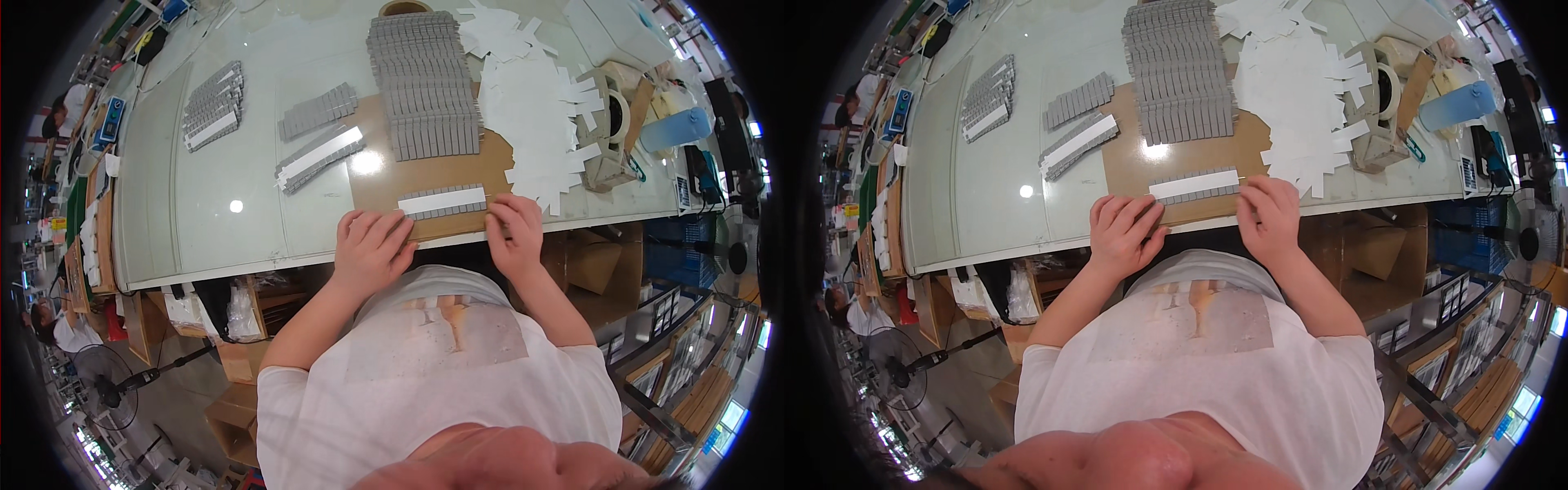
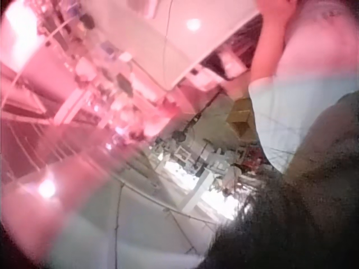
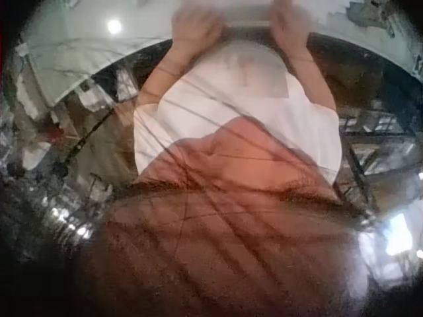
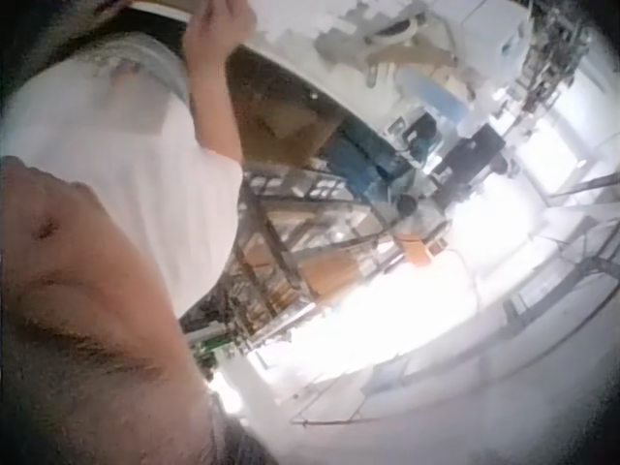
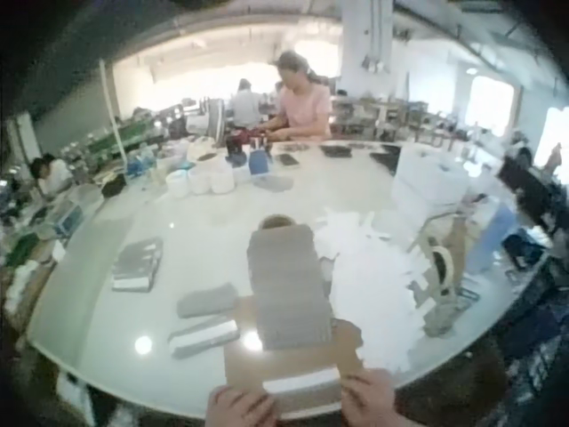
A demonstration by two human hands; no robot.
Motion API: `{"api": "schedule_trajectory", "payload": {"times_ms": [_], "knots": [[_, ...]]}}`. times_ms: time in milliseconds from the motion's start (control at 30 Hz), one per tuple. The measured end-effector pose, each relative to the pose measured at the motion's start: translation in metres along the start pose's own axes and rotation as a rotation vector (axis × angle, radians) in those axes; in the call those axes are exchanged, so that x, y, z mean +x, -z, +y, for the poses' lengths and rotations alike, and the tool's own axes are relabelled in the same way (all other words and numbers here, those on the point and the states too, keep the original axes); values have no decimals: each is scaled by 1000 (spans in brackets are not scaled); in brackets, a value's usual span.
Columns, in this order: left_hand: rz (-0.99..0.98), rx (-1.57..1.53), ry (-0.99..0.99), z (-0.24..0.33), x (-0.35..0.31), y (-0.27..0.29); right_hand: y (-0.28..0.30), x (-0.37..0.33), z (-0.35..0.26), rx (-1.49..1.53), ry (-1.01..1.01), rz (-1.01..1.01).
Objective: Assembling small white paper or plastic strips onto grey corrugated components at a factory workbench using scissors and tape.
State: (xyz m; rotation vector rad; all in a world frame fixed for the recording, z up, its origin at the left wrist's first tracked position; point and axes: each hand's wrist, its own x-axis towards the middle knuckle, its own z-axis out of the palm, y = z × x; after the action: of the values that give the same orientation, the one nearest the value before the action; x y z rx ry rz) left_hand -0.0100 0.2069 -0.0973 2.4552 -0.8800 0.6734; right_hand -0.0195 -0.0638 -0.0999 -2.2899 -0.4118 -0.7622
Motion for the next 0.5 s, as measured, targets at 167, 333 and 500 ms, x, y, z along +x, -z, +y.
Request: {"api": "schedule_trajectory", "payload": {"times_ms": [167,333,500], "knots": [[17,-55,12,5,0,-3,-1,0,-2,-81,101,-69],[-43,-126,2,23,11,-15,-3,1,-6,-163,163,-175],[-84,-74,4,30,18,-20,-6,1,-7,-175,183,-228]]}}
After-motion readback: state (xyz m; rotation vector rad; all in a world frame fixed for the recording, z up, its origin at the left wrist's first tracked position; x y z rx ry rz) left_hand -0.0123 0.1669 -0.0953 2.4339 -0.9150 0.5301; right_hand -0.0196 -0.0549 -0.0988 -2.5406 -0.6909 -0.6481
